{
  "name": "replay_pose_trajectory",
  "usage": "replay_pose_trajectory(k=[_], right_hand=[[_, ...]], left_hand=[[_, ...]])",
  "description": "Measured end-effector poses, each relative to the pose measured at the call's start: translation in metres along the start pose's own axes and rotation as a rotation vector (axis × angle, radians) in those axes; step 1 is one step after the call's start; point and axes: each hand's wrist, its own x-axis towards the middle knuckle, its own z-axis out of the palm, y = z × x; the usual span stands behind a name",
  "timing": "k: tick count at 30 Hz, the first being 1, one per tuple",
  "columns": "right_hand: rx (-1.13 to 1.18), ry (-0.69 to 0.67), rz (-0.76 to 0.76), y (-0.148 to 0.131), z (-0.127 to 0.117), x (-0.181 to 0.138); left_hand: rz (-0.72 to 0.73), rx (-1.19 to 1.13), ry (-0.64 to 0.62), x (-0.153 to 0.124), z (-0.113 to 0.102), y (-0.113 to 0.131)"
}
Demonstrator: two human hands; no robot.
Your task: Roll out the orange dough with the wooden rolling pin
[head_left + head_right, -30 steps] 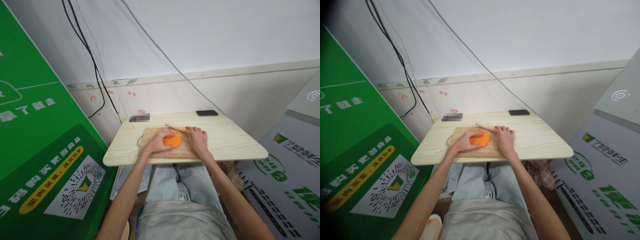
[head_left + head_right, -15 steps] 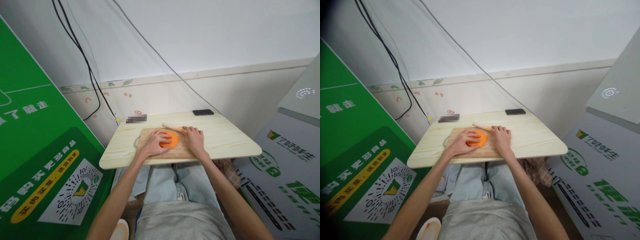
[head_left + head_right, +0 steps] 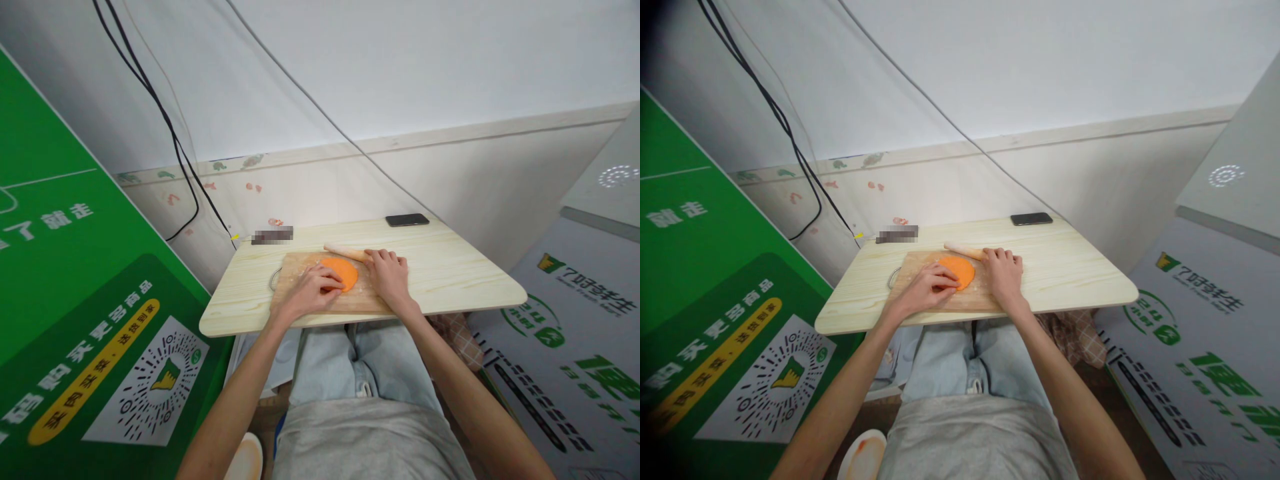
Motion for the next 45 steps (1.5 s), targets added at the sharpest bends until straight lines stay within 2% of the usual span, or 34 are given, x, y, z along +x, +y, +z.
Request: replay_pose_trajectory(k=[22,31,42,45], right_hand=[[0.032,0.018,0.004,0.001,0.003,0.0],[0.017,0.017,0.001,0.002,0.004,0.001],[0.03,-0.005,0.003,0.0,0.0,0.003],[0.022,-0.003,0.002,0.0,0.0,0.002]], left_hand=[[0.004,0.048,-0.051,0.013,-0.005,0.007],[-0.109,-0.168,0.06,0.001,0.006,-0.005],[-0.115,-0.173,0.066,-0.003,0.005,-0.002],[-0.128,-0.137,0.102,-0.004,0.006,-0.001]])
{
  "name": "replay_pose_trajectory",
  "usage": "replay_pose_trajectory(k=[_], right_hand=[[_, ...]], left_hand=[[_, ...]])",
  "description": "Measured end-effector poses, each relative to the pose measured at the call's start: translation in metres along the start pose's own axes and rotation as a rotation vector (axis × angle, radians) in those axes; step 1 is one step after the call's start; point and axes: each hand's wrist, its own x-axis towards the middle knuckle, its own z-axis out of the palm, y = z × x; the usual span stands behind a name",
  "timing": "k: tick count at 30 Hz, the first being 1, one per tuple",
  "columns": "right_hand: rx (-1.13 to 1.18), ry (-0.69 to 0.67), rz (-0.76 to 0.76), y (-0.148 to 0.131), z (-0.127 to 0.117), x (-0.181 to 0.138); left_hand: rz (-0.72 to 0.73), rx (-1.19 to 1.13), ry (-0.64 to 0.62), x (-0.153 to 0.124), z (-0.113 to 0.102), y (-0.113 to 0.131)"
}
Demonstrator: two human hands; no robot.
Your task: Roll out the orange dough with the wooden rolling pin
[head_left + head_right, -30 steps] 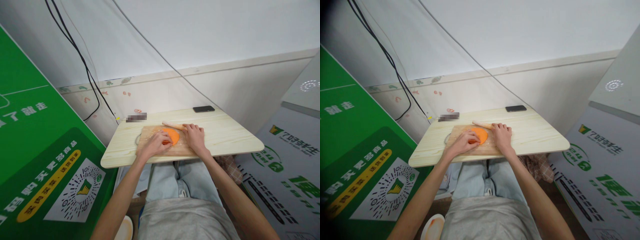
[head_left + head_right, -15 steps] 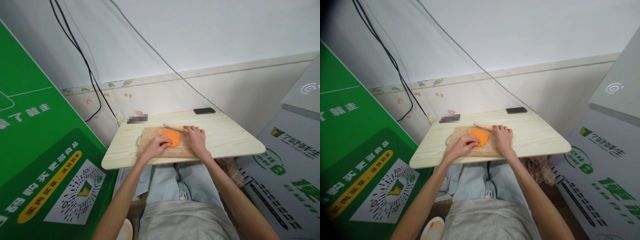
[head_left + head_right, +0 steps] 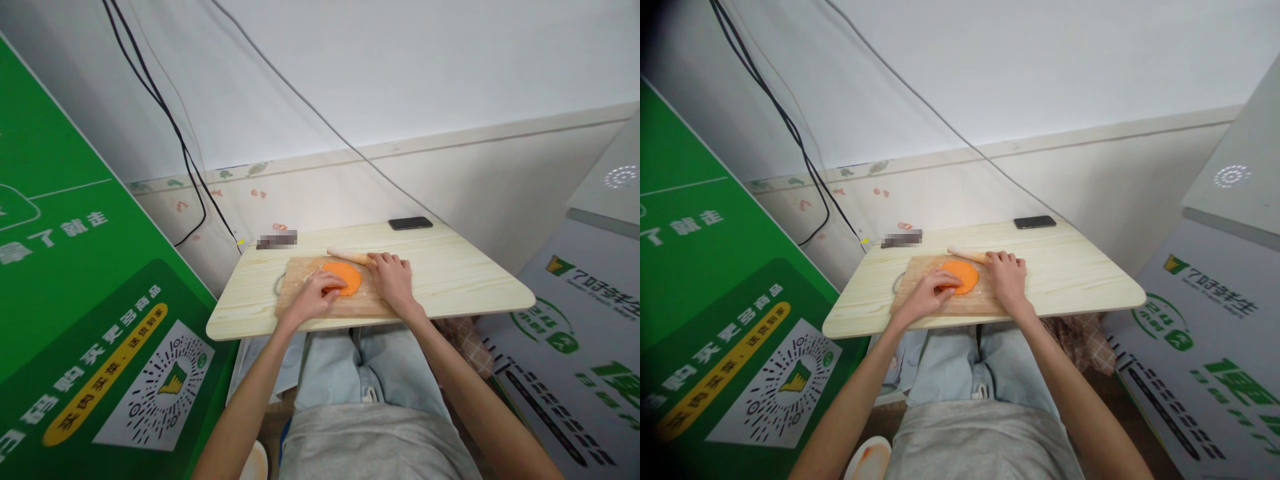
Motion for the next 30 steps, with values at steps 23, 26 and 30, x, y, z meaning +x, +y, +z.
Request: replay_pose_trajectory(k=[23,26,30], right_hand=[[0.012,-0.286,-0.108,-0.012,-0.044,0.002],[0.068,-0.299,-0.062,-0.011,-0.045,-0.001],[0.085,-0.265,-0.008,-0.011,-0.042,-0.005]], left_hand=[[-0.211,0.426,0.17,0.0,0.023,0.01],[-0.312,0.498,0.084,0.001,0.017,0.02],[-0.289,0.508,-0.047,0.003,0.009,0.029]])
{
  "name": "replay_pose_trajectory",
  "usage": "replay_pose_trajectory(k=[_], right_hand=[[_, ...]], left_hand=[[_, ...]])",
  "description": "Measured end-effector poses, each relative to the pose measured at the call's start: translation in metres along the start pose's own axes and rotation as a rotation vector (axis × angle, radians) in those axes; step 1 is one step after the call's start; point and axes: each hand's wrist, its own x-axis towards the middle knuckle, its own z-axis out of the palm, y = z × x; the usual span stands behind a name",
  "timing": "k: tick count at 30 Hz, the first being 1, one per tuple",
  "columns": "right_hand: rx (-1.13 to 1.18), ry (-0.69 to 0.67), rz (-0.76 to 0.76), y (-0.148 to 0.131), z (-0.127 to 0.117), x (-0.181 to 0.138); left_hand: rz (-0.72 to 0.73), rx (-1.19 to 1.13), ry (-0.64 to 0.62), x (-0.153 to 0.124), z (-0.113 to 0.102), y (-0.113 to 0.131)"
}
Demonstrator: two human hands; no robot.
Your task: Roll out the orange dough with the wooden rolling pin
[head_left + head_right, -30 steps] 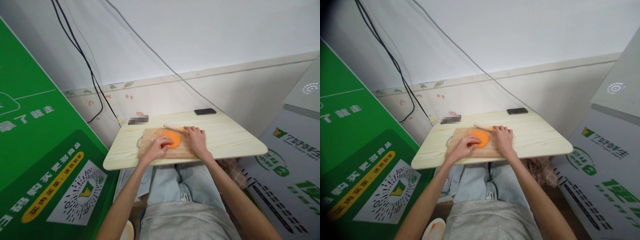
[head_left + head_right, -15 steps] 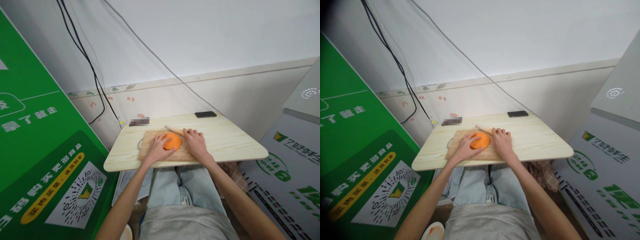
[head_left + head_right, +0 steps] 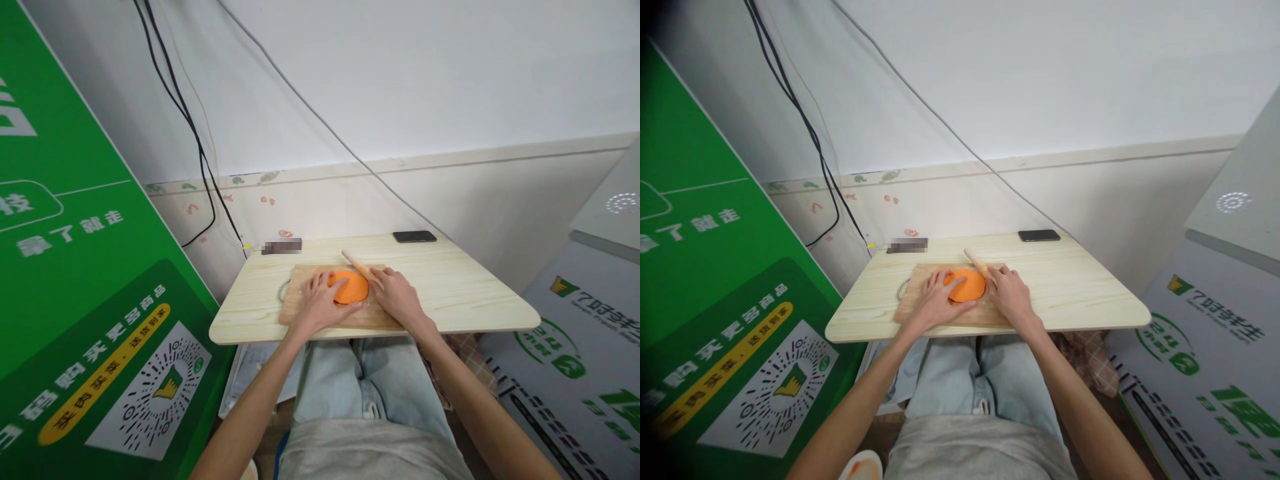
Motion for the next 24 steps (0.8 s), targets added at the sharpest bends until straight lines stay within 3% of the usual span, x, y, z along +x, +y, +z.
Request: replay_pose_trajectory(k=[6,12,24], right_hand=[[-0.039,0.043,-0.046,-0.002,0.008,0.002],[-0.095,0.076,-0.11,-0.003,0.011,0.004],[-0.102,-0.049,-0.162,0.002,-0.007,0.015]], left_hand=[[0.218,-0.012,-0.12,0.002,-0.002,-0.001],[0.224,-0.01,-0.127,0.004,-0.002,0.0],[0.206,-0.034,-0.144,0.004,-0.003,0.003]])
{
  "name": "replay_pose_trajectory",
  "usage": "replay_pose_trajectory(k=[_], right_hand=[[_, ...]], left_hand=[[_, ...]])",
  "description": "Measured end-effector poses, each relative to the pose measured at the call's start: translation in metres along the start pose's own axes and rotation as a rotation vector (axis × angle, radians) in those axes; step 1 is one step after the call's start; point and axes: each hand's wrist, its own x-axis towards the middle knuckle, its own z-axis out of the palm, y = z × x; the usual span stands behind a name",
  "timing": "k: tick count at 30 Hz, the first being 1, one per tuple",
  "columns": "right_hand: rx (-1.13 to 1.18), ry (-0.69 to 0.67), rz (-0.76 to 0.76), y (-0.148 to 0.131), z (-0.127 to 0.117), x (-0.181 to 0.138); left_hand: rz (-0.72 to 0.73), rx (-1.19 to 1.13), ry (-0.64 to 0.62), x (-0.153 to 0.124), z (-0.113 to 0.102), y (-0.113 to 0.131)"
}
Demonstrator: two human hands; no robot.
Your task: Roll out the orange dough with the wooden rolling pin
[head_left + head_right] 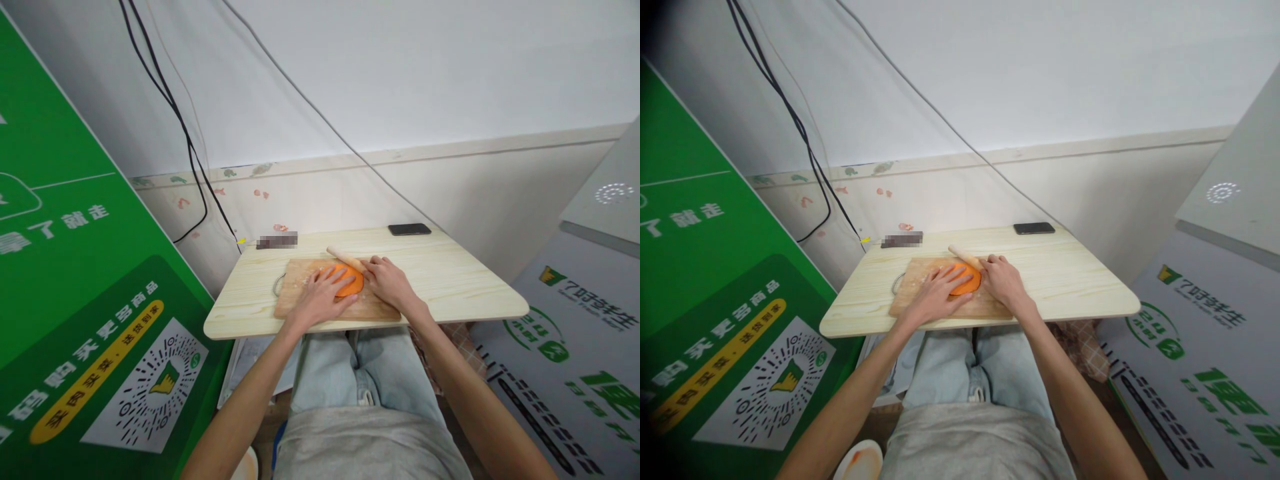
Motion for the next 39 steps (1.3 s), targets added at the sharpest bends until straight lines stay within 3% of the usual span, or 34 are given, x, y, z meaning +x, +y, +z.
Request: replay_pose_trajectory(k=[4,13,23,30,36,39], right_hand=[[0.0,-0.015,0.002,-0.001,0.0,0.0],[-0.048,0.152,0.188,-0.021,0.021,-0.015],[0.028,0.187,0.196,-0.012,0.026,-0.018],[0.017,0.186,0.196,-0.014,0.025,-0.018],[0.019,0.19,0.174,-0.012,0.027,-0.018],[0.037,0.193,0.136,-0.01,0.03,-0.017]], left_hand=[[-0.007,0.0,0.01,-0.001,0.001,0.001],[-0.073,0.041,0.068,-0.001,0.002,0.002],[-0.212,0.038,0.099,-0.001,0.004,0.002],[-0.206,0.032,0.092,0.001,0.004,-0.001],[-0.385,0.055,0.168,0.0,0.004,0.003],[-0.398,0.049,0.188,-0.001,0.005,0.003]])
